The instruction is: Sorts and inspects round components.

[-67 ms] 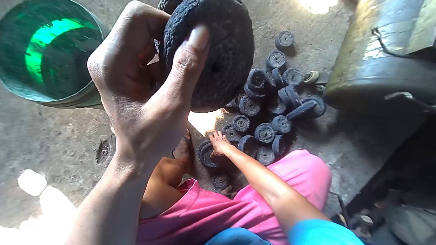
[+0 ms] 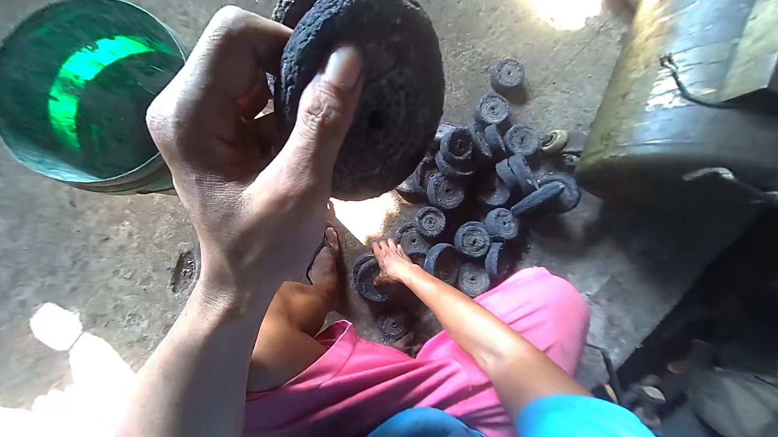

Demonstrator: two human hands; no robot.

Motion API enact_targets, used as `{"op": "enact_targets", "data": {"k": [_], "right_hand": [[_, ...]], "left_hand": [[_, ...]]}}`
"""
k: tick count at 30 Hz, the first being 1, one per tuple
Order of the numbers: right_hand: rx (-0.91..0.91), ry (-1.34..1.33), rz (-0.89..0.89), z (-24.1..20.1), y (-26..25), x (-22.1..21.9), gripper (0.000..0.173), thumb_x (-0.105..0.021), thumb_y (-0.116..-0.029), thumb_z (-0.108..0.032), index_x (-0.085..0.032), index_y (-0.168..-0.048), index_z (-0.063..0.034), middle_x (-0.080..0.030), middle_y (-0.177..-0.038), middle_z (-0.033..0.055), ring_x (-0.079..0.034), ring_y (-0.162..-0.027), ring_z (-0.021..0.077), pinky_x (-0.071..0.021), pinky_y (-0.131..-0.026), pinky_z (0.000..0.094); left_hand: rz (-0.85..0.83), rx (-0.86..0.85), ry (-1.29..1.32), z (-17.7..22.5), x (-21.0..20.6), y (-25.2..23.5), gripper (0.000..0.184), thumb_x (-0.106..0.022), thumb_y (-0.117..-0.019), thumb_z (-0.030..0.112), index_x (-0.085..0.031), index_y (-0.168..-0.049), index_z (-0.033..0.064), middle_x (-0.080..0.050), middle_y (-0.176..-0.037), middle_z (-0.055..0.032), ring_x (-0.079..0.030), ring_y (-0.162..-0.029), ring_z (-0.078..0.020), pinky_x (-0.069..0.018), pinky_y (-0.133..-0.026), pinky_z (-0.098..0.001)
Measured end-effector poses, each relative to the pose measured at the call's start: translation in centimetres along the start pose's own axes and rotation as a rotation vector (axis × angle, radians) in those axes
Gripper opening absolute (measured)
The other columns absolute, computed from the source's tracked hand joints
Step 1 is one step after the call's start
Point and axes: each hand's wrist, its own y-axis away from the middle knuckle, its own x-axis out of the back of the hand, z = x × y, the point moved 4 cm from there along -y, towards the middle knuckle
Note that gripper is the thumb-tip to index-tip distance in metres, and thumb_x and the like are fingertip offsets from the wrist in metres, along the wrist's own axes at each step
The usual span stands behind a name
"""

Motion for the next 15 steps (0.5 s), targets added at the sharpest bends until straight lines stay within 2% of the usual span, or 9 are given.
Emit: {"op": "enact_targets", "data": {"k": [2,4,6,9,10,12,14,15], "right_hand": [[0.003,-0.037,0.008,-0.6,0.8,-0.3,0.107,-0.091,-0.0688,-0.037,-0.036,-0.155,-0.005,-0.053,-0.144,0.0233,-0.045,-0.138,0.044,-0.0387,-0.112,0.0615],[-0.009,-0.074,-0.017,-0.9,1.3,-0.6,0.112,-0.091,-0.0692,-0.04,-0.03,-0.158,-0.0071,-0.053,-0.144,0.0228,-0.047,-0.136,0.0432,-0.0399,-0.111,0.0607],[-0.014,-0.112,-0.064,-1.1,1.6,-1.0,0.106,-0.09,-0.0705,-0.041,-0.036,-0.154,-0.0049,-0.052,-0.144,0.0252,-0.053,-0.131,0.0439,-0.0444,-0.107,0.0615],[-0.051,-0.139,-0.063,-1.1,2.2,0.6,0.091,-0.089,-0.0699,-0.04,-0.05,-0.144,-0.0042,-0.053,-0.142,0.0239,-0.058,-0.125,0.0424,-0.0488,-0.101,0.0619],[-0.079,-0.172,-0.007,-1.2,2.4,2.4,0.09,-0.089,-0.068,-0.042,-0.054,-0.141,-0.0049,-0.056,-0.141,0.0226,-0.058,-0.125,0.0417,-0.0487,-0.102,0.0625],[-0.13,-0.266,0.148,-2.4,3.8,7.9,0.091,-0.087,-0.0705,-0.049,-0.054,-0.141,-0.0015,-0.057,-0.141,0.0232,-0.056,-0.13,0.0405,-0.0457,-0.108,0.061],[-0.103,-0.397,0.388,-4.7,6.2,14.0,0.093,-0.084,-0.0742,-0.052,-0.054,-0.141,0.0042,-0.058,-0.14,0.026,-0.055,-0.132,0.0387,-0.0411,-0.113,0.0562],[-0.061,-0.509,0.509,-6.4,8.1,17.0,0.084,-0.085,-0.0754,-0.047,-0.059,-0.135,0.0069,-0.063,-0.133,0.0254,-0.059,-0.126,0.0347,-0.0429,-0.112,0.0497]], "left_hand": [[0.03,-0.003,0.003,-0.1,0.6,-0.2,0.005,-0.062,-0.1008,0.005,-0.06,-0.105,0.0064,-0.07,-0.095,0.0015,-0.071,-0.085,-0.011,-0.0629,-0.075,-0.0286],[0.059,-0.016,0.01,-0.1,1.0,-0.4,0.006,-0.062,-0.1007,0.004,-0.06,-0.105,0.0066,-0.07,-0.096,0.0014,-0.071,-0.086,-0.0114,-0.0631,-0.076,-0.0287],[0.061,-0.022,0.021,-0.1,1.3,-0.5,0.006,-0.062,-0.101,0.004,-0.06,-0.107,0.0054,-0.069,-0.097,0.0003,-0.071,-0.088,-0.0122,-0.0628,-0.077,-0.0296],[0.027,0.004,-0.025,0.6,1.5,0.1,0.006,-0.061,-0.1016,0.005,-0.059,-0.107,0.0068,-0.067,-0.095,0.0028,-0.068,-0.08,-0.0064,-0.0605,-0.069,-0.0222],[0.007,0.032,-0.047,1.1,1.7,0.4,0.006,-0.06,-0.1026,0.007,-0.059,-0.108,0.0068,-0.064,-0.093,0.0027,-0.066,-0.075,-0.0041,-0.0581,-0.062,-0.018],[0.012,0.063,0.005,1.6,1.8,0.9,0.007,-0.062,-0.1006,0.005,-0.06,-0.107,0.0033,-0.063,-0.084,-0.0032,-0.06,-0.06,-0.0081,-0.053,-0.048,-0.0202],[0.029,0.069,0.066,1.6,1.5,1.0,0.011,-0.066,-0.0947,0.002,-0.063,-0.105,-0.0001,-0.065,-0.083,-0.0074,-0.061,-0.059,-0.0127,-0.0545,-0.047,-0.0261],[0.035,0.07,0.064,1.7,1.2,0.9,0.011,-0.068,-0.093,0.003,-0.064,-0.102,-0.0002,-0.065,-0.082,-0.0073,-0.061,-0.059,-0.013,-0.0554,-0.048,-0.0277]]}}
